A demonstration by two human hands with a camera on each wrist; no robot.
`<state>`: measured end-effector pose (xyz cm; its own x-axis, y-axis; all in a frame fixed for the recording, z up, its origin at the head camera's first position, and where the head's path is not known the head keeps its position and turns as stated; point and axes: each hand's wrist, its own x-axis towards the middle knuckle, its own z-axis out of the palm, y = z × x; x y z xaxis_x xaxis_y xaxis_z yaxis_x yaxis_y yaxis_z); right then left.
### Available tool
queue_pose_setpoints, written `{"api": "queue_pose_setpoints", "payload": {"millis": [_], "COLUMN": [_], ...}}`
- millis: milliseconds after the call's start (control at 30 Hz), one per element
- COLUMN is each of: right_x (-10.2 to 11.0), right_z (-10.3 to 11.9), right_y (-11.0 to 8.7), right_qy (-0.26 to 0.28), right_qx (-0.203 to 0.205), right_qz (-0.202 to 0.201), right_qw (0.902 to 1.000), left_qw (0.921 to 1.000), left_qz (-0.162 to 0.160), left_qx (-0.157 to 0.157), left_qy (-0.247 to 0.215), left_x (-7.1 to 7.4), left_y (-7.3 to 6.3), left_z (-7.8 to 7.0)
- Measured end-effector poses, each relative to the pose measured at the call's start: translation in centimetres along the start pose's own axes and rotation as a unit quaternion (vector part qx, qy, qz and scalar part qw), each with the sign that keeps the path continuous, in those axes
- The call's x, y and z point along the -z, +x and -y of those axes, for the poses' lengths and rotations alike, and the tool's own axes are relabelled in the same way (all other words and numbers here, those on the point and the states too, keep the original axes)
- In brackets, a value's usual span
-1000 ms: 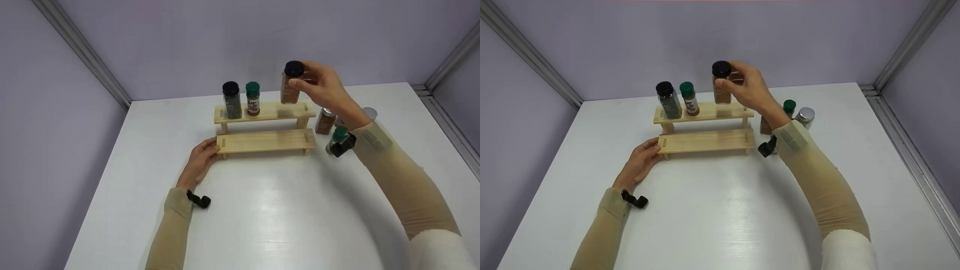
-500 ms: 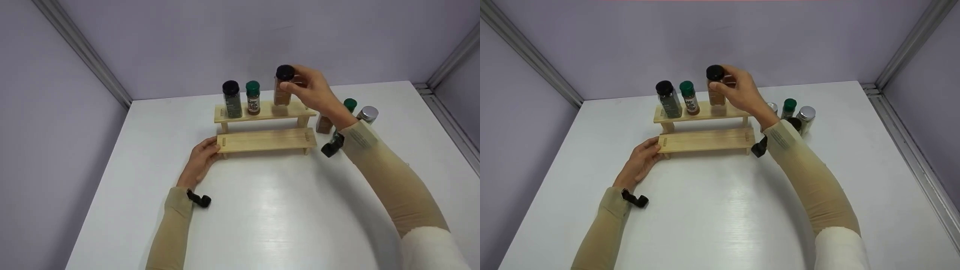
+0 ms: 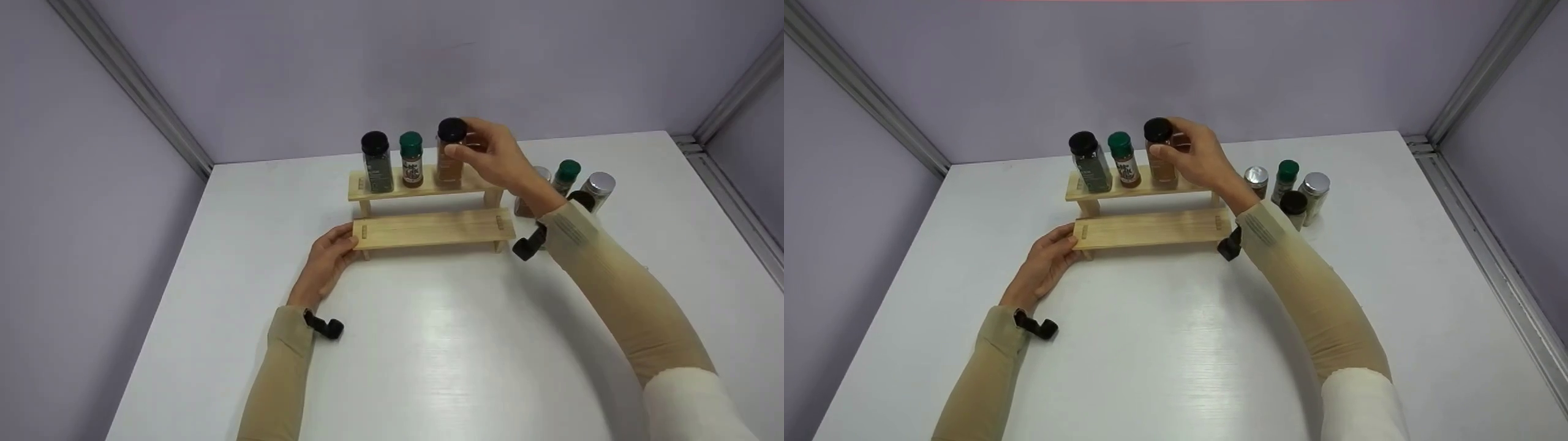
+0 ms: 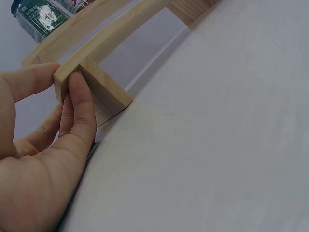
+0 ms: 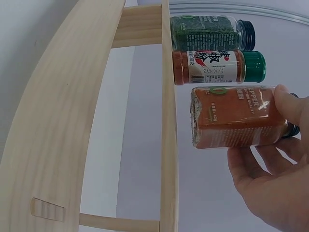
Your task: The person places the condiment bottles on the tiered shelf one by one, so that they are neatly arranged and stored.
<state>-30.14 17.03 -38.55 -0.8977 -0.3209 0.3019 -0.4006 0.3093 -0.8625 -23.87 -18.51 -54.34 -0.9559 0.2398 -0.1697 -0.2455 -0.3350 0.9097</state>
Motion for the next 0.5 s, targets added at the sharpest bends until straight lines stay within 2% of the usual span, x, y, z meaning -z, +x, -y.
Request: {"api": "queue_pose_setpoints", "payload": {"millis": [500], "right_x": [-0.48], "right_z": [-0.83], "right_y": [0.1], "right_qy": [-0.003], "right_qx": [-0.015], "right_qz": [-0.001], "right_qw": [0.9999], "left_qw": [1.0], "left_qz": [0.0], "left_qx": [0.0], "left_qy": [-0.003], "left_x": [0.05], "left_y": [0.2], "left_z": [0.1]}}
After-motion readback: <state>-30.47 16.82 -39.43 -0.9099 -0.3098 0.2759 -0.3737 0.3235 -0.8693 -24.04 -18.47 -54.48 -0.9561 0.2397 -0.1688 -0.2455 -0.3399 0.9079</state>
